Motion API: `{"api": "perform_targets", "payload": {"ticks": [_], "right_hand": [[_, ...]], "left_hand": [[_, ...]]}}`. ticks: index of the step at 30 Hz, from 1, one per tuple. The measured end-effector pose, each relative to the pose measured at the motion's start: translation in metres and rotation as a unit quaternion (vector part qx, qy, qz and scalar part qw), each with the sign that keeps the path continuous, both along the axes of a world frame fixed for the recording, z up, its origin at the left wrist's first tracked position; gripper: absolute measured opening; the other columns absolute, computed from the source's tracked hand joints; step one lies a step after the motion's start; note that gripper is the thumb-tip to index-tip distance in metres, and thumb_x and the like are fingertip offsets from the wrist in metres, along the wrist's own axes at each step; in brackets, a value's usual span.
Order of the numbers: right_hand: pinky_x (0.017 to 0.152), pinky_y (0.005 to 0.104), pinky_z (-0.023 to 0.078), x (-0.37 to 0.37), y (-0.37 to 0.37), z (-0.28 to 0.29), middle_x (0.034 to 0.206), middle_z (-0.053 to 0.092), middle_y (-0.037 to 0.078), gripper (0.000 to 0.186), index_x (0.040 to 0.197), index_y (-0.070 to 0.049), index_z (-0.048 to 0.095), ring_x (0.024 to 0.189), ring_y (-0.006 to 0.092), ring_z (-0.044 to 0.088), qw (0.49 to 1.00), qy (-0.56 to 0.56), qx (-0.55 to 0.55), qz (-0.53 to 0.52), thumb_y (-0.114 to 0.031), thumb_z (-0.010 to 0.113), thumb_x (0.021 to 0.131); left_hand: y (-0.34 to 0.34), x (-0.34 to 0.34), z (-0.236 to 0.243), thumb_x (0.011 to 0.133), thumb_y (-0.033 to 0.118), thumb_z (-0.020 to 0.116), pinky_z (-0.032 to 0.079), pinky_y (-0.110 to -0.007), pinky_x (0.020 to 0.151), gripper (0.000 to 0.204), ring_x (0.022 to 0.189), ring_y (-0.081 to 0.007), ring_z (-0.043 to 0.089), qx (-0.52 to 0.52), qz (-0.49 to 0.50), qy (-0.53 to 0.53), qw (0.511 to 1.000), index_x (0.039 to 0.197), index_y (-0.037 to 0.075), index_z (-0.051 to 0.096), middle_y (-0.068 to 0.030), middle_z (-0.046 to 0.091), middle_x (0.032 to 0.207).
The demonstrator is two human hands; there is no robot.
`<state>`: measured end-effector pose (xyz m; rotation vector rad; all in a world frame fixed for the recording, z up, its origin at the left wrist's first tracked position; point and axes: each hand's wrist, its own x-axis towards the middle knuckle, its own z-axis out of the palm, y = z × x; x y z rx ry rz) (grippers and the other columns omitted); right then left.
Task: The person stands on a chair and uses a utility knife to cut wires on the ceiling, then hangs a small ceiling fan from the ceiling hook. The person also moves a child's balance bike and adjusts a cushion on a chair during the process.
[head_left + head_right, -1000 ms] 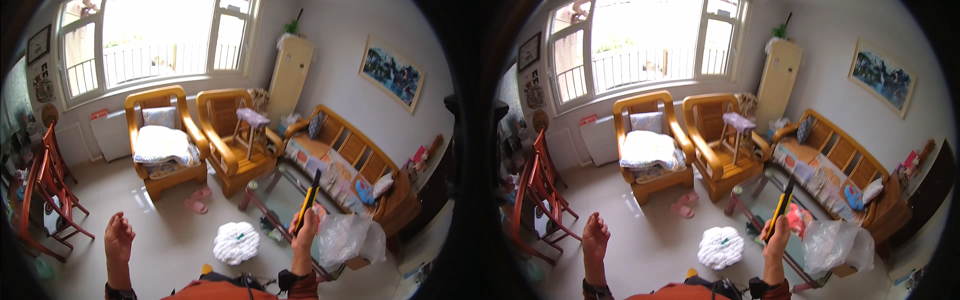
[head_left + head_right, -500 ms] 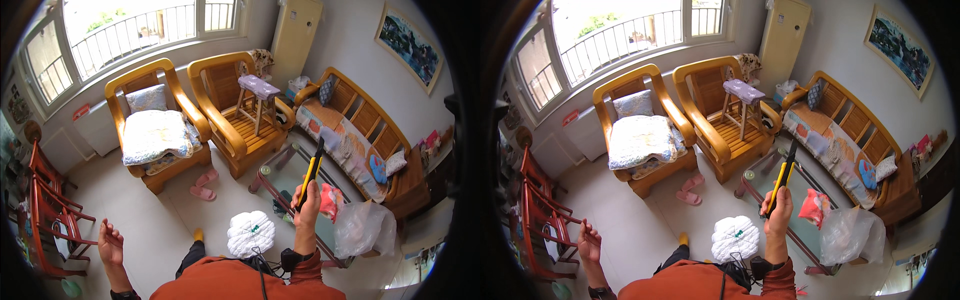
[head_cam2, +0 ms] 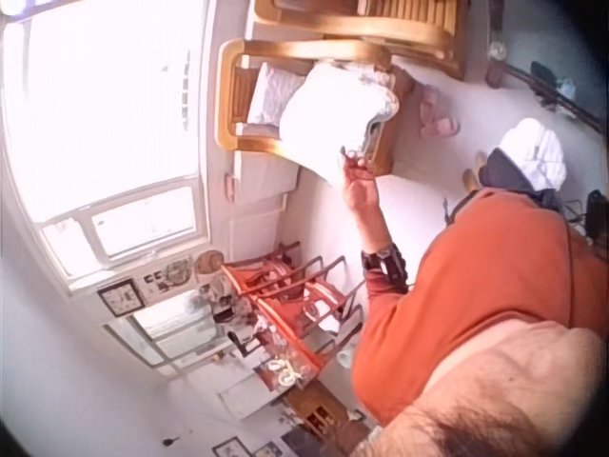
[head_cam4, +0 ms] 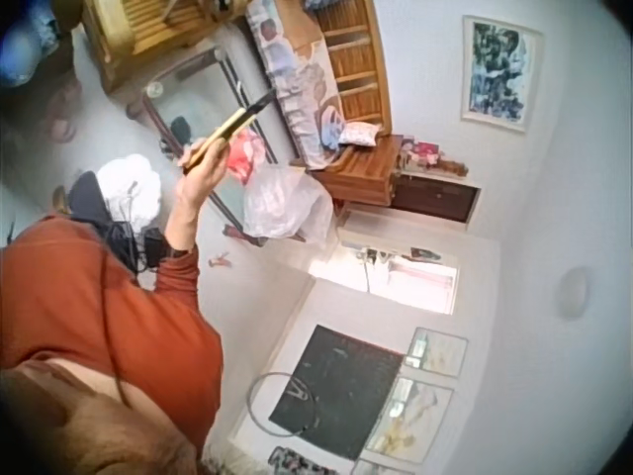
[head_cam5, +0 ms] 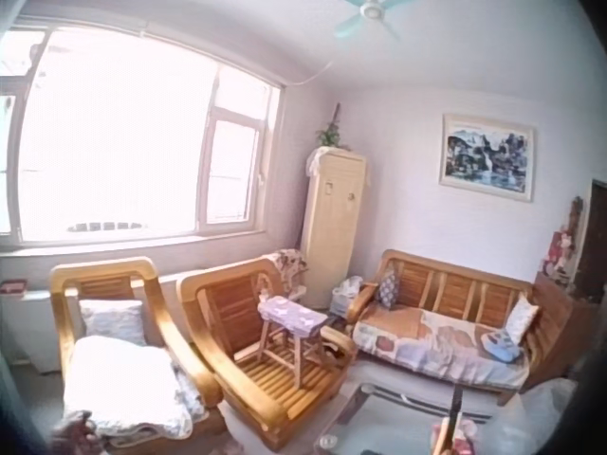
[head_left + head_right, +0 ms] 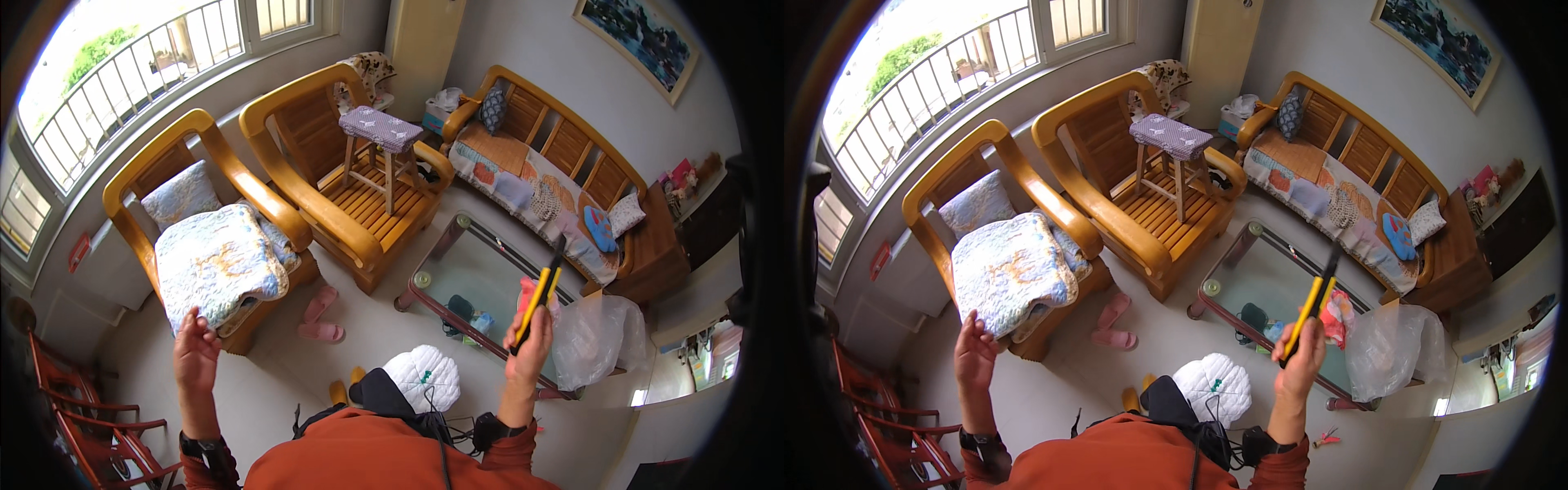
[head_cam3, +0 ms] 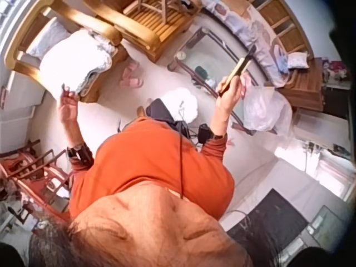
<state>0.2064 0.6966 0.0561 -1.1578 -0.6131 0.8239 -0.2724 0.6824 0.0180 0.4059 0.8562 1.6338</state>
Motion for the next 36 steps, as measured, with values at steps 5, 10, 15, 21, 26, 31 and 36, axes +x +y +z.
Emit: {"api": "perform_targets", "payload": {"ticks": [5, 10, 15, 21, 26, 31, 36], "right_hand": [[0.042, 0.0204, 0.034, 0.031, 0.019, -0.006, 0.067, 0.045, -0.001, 0.025, 0.092, -0.013, 0.043, 0.046, 0.0071, 0.040, 0.995, -0.028, -0.031, -0.095, -0.037, 0.045, 0.096], [0.043, 0.0205, 0.032, 0.062, 0.080, -0.008, 0.066, 0.044, -0.001, 0.027, 0.103, -0.010, 0.046, 0.046, 0.0067, 0.037, 0.991, -0.034, -0.019, -0.128, -0.036, 0.044, 0.096], [0.043, 0.0206, 0.032, 0.099, 0.149, 0.013, 0.066, 0.043, 0.000, 0.032, 0.109, -0.004, 0.047, 0.048, 0.0073, 0.036, 0.991, -0.054, -0.005, -0.119, -0.033, 0.043, 0.097], [0.044, 0.0204, 0.032, 0.118, 0.200, 0.021, 0.067, 0.044, 0.002, 0.034, 0.117, 0.001, 0.046, 0.048, 0.0076, 0.035, 0.995, -0.061, -0.002, -0.074, -0.027, 0.041, 0.098], [0.045, 0.0201, 0.031, 0.122, 0.218, 0.023, 0.066, 0.042, 0.001, 0.032, 0.113, 0.001, 0.046, 0.048, 0.0072, 0.034, 0.996, -0.060, -0.030, -0.066, -0.027, 0.041, 0.098], [0.043, 0.0195, 0.030, 0.134, 0.230, 0.022, 0.065, 0.042, 0.001, 0.031, 0.111, 0.000, 0.047, 0.047, 0.0071, 0.034, 0.994, -0.072, -0.051, -0.064, -0.027, 0.040, 0.098], [0.041, 0.0196, 0.030, 0.142, 0.256, 0.014, 0.067, 0.045, 0.001, 0.032, 0.114, -0.001, 0.048, 0.047, 0.0065, 0.035, 0.996, -0.051, -0.049, -0.052, -0.027, 0.040, 0.098]], "left_hand": [[0.085, 0.042, -0.013, 0.095, 0.018, 0.047, 0.044, -0.023, 0.063, 0.025, 0.071, -0.0107, 0.051, -0.012, -0.066, -0.041, 0.997, 0.118, 0.007, 0.049, -0.0001, 0.054, 0.086], [0.179, 0.077, -0.017, 0.094, 0.019, 0.049, 0.047, -0.021, 0.061, 0.025, 0.070, -0.0099, 0.054, -0.018, -0.083, -0.033, 0.996, 0.117, 0.008, 0.049, 0.0010, 0.056, 0.086], [0.243, 0.113, -0.013, 0.094, 0.019, 0.049, 0.046, -0.022, 0.062, 0.025, 0.070, -0.0095, 0.051, -0.018, -0.087, -0.037, 0.995, 0.116, 0.007, 0.051, 0.0001, 0.054, 0.087], [0.289, 0.144, -0.014, 0.095, 0.018, 0.048, 0.046, -0.023, 0.062, 0.024, 0.070, -0.0100, 0.051, -0.032, -0.103, -0.036, 0.994, 0.116, 0.007, 0.050, -0.0007, 0.054, 0.088], [0.322, 0.161, -0.019, 0.095, 0.018, 0.048, 0.045, -0.024, 0.061, 0.024, 0.070, -0.0100, 0.051, -0.045, -0.109, -0.051, 0.992, 0.115, 0.006, 0.050, -0.0011, 0.054, 0.087], [0.358, 0.187, -0.013, 0.095, 0.016, 0.048, 0.046, -0.022, 0.062, 0.026, 0.069, -0.0102, 0.053, -0.040, -0.140, -0.051, 0.988, 0.117, 0.004, 0.049, -0.0020, 0.055, 0.087], [0.403, 0.200, 0.004, 0.094, 0.014, 0.047, 0.048, -0.023, 0.061, 0.024, 0.069, -0.0104, 0.055, -0.002, -0.170, -0.030, 0.985, 0.115, 0.003, 0.052, -0.0023, 0.057, 0.087]]}}
